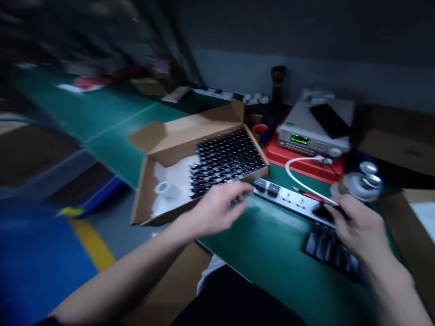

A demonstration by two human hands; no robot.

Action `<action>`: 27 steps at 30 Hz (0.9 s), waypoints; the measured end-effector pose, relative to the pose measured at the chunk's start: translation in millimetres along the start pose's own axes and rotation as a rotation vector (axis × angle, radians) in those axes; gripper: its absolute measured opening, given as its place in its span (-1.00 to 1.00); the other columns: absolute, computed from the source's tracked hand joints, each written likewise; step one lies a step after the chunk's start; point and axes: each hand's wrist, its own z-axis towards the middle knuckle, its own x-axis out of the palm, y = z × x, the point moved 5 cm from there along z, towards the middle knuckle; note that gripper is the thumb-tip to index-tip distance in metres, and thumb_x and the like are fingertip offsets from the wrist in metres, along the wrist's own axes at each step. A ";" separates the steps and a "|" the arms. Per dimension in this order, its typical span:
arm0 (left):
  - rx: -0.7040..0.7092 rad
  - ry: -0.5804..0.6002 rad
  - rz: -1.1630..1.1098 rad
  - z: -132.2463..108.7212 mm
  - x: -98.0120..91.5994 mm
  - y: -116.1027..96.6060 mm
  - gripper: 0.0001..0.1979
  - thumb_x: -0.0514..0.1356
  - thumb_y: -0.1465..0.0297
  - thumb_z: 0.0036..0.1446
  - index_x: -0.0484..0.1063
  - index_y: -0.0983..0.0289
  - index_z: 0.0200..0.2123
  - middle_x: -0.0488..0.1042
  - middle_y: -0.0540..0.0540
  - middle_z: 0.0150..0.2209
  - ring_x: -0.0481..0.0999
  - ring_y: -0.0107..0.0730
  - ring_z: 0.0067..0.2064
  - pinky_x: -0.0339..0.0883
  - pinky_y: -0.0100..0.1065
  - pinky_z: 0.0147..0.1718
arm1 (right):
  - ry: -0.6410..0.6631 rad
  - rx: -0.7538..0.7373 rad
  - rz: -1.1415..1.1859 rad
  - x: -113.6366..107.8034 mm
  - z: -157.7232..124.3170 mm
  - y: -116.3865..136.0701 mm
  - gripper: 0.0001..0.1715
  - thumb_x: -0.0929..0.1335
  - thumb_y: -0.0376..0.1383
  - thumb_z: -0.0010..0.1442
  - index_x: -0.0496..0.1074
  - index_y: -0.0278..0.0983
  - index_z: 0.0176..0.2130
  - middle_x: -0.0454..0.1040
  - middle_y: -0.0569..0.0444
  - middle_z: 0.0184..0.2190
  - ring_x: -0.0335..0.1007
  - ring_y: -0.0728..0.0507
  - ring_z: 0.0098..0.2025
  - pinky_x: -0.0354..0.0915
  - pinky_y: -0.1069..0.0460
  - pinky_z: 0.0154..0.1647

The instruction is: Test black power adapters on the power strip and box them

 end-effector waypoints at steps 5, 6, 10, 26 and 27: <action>0.200 0.263 0.040 -1.7 124.7 -79.6 -0.31 0.34 0.23 0.16 0.19 0.34 0.26 0.41 0.34 0.15 0.52 0.03 0.06 0.51 -0.05 -0.05 | 0.091 0.007 -0.037 -0.7 6.7 13.4 -0.89 0.30 -0.29 0.35 0.44 -0.22 -0.20 0.54 0.01 -0.28 0.51 -0.17 -0.24 0.38 -0.04 -0.23; 0.196 0.276 0.086 0.8 140.8 -89.0 -0.23 0.37 0.18 0.13 0.14 0.34 0.29 0.36 0.37 0.19 0.51 0.07 0.07 0.51 -0.04 -0.06 | 0.093 0.007 -0.056 -0.7 7.1 14.3 -0.89 0.29 -0.31 0.35 0.43 -0.23 -0.21 0.54 0.01 -0.29 0.50 -0.17 -0.25 0.36 -0.04 -0.25; 0.212 0.233 0.236 17.1 180.4 -112.9 -0.09 0.38 0.01 0.04 0.12 0.31 0.31 0.29 0.43 0.22 0.49 0.14 0.06 0.51 -0.02 -0.08 | 0.037 0.012 0.021 -10.5 3.5 15.9 -0.88 0.30 -0.34 0.34 0.45 -0.23 -0.21 0.54 0.01 -0.29 0.50 -0.17 -0.25 0.35 -0.03 -0.27; 0.346 0.023 -0.187 -10.3 137.0 -68.9 -0.70 0.14 0.40 0.29 0.34 0.22 0.08 0.46 0.25 0.05 0.48 -0.14 0.00 0.47 -0.06 -0.04 | 0.082 0.319 0.198 -34.8 -25.0 -19.5 -0.88 0.38 -0.21 0.30 0.46 -0.21 -0.24 0.53 0.07 -0.31 0.45 -0.12 -0.31 0.33 -0.01 -0.32; 0.363 0.009 -0.157 -6.3 124.6 -65.6 -0.70 0.14 0.40 0.29 0.35 0.23 0.08 0.46 0.25 0.05 0.49 -0.14 0.01 0.46 -0.05 -0.03 | 0.085 0.268 0.130 -34.8 -23.0 -16.1 -0.86 0.37 -0.20 0.31 0.45 -0.22 -0.26 0.51 0.06 -0.32 0.44 -0.12 -0.31 0.31 -0.01 -0.32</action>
